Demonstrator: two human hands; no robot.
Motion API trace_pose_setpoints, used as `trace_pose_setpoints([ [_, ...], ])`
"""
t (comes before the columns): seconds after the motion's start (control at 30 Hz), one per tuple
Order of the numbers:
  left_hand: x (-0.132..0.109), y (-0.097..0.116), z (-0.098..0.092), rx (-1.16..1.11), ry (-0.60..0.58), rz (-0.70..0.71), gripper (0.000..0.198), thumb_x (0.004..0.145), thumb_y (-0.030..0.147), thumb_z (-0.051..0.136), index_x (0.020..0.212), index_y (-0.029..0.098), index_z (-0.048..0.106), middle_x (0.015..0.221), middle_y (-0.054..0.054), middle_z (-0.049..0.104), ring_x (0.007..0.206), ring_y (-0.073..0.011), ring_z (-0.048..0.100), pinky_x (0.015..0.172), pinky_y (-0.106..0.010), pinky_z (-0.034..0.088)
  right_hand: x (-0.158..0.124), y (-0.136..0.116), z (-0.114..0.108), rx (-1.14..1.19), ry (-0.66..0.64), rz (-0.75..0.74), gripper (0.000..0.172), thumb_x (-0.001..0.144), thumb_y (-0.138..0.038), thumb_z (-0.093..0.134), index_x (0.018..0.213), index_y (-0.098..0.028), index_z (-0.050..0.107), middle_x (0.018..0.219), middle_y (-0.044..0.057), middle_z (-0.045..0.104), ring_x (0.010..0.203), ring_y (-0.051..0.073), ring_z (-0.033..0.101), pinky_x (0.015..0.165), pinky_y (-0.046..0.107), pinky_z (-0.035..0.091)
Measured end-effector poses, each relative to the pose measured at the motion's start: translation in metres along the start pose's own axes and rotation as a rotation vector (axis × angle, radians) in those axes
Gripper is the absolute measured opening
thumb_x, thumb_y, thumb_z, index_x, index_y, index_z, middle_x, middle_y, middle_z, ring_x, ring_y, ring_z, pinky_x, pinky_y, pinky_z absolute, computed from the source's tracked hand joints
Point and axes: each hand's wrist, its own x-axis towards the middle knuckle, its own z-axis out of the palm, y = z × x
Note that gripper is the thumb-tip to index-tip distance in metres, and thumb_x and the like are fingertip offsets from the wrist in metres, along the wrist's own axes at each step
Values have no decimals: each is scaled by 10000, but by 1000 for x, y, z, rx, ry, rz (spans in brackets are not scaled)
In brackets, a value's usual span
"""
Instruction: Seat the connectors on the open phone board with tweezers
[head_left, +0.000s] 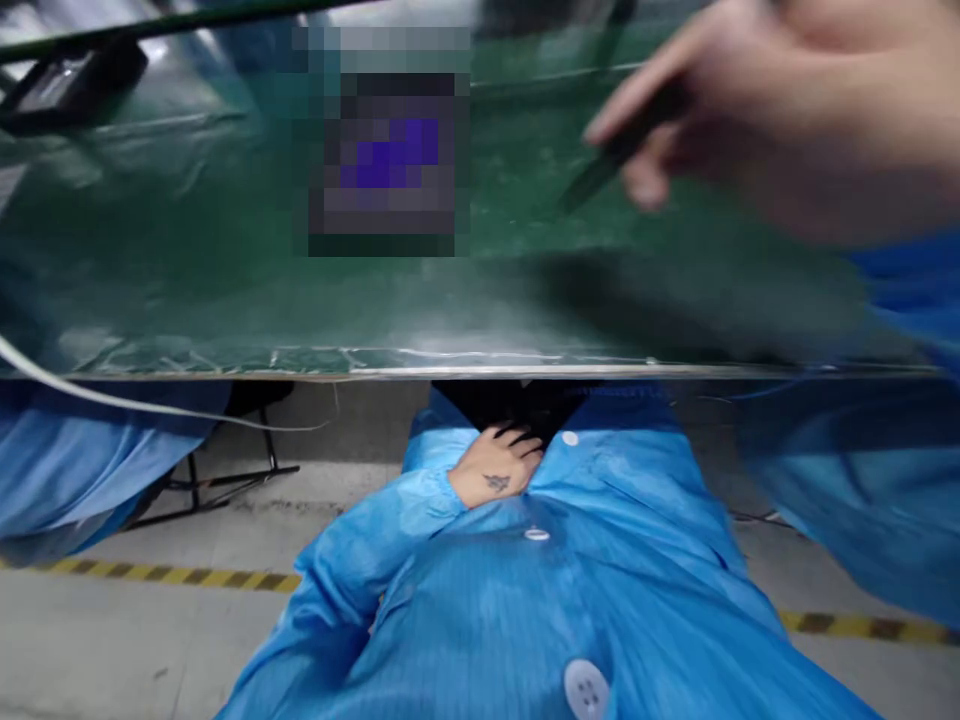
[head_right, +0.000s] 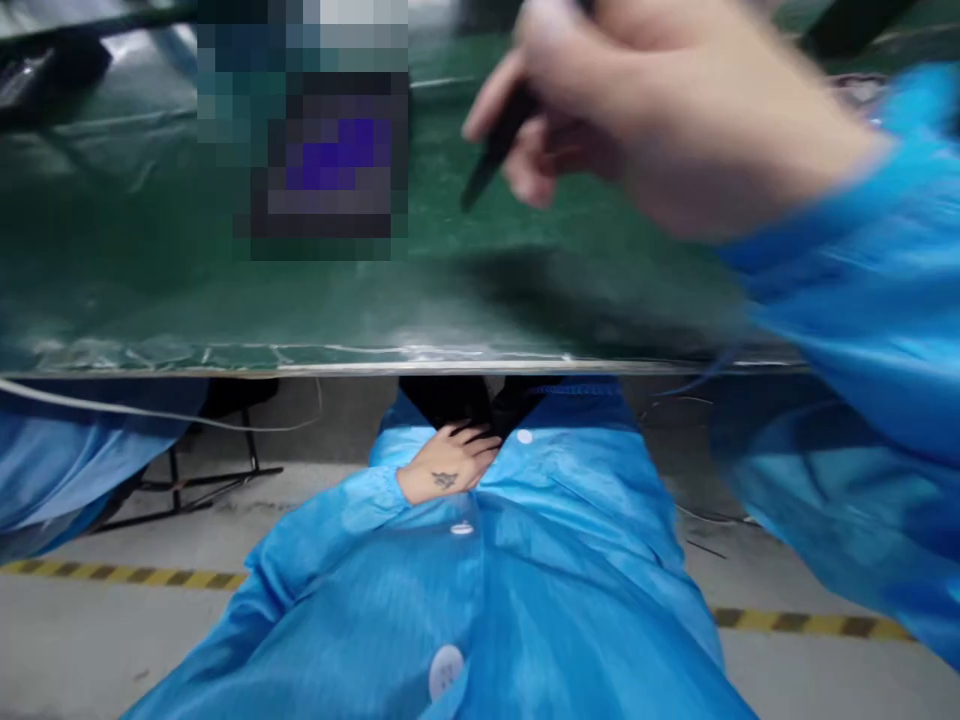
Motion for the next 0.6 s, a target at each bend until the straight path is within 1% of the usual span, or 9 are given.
trace_pose_setpoints([
  [0.03, 2, 3, -2, 1, -22, -1, 400, 1061, 280, 323, 1313, 214, 626, 1455, -31, 583, 1365, -210, 498, 1139, -434, 396, 10, 1, -4, -19, -77, -66, 444, 1049, -308, 385, 1080, 22, 680, 724, -21, 629, 720, 22, 649, 712, 157, 435],
  [0.1, 6, 11, -6, 5, -74, -20, 397, 1061, 284, 327, 1345, 232, 600, 1442, -18, 595, 1335, -191, 525, 1145, -417, 391, 35, 15, -8, -12, -198, -171, 489, 1039, -345, 405, 1153, 72, 635, 554, -68, 558, 568, -23, 575, 629, 88, 372],
  [0.13, 8, 15, -8, 10, -103, -36, 402, 1063, 292, 329, 1375, 239, 576, 1445, -15, 593, 1331, -188, 529, 1146, -411, 391, 47, 27, -9, 28, -197, -180, 524, 1062, -361, 367, 1196, 85, 607, 519, -77, 546, 521, -24, 547, 597, 67, 361],
  [0.23, 11, 26, -17, 42, -197, -103, 441, 1067, 294, 326, 1479, 232, 471, 1474, -38, 566, 1333, -196, 536, 1121, -403, 418, 70, 61, -15, 141, -110, -191, 480, 1117, -291, 284, 1204, 82, 574, 499, -107, 524, 451, -26, 481, 540, 39, 355],
  [0.33, 11, 36, -43, 113, -293, -170, 469, 1060, 235, 314, 1506, 157, 433, 1473, -113, 557, 1330, -252, 547, 1095, -441, 442, 72, 79, -28, 223, -55, -197, 426, 1131, -295, 318, 1140, 29, 595, 494, -106, 538, 446, 7, 496, 484, 55, 367],
  [0.37, 11, 40, -58, 140, -327, -178, 460, 1055, 224, 323, 1486, 138, 459, 1461, -127, 565, 1332, -274, 547, 1101, -461, 436, 72, 80, -32, 235, -48, -191, 405, 1130, -293, 342, 1105, 15, 604, 477, -104, 536, 436, 21, 500, 456, 67, 360],
  [0.43, 10, 49, -99, 166, -395, -146, 418, 1049, 283, 393, 1421, 156, 533, 1431, -110, 594, 1334, -287, 548, 1125, -471, 424, 71, 78, -38, 244, -18, -181, 367, 1121, -284, 390, 1040, -5, 616, 433, -105, 520, 396, 41, 483, 398, 85, 320],
  [0.53, 14, 63, -180, 60, -411, -33, 435, 1066, 355, 382, 1458, 198, 488, 1457, -76, 575, 1350, -239, 545, 1151, -428, 430, 72, 71, -41, 252, 53, -182, 355, 1109, -318, 434, 1010, -33, 621, 401, -114, 511, 364, 58, 466, 360, 107, 293],
  [0.6, 20, 67, -233, -133, -365, -5, 409, 1070, 373, 394, 1424, 213, 521, 1449, -36, 588, 1315, -176, 578, 1115, -315, 475, 73, 67, -39, 250, 75, -184, 343, 1100, -340, 459, 997, -56, 621, 409, -118, 525, 379, 66, 494, 363, 125, 315],
])
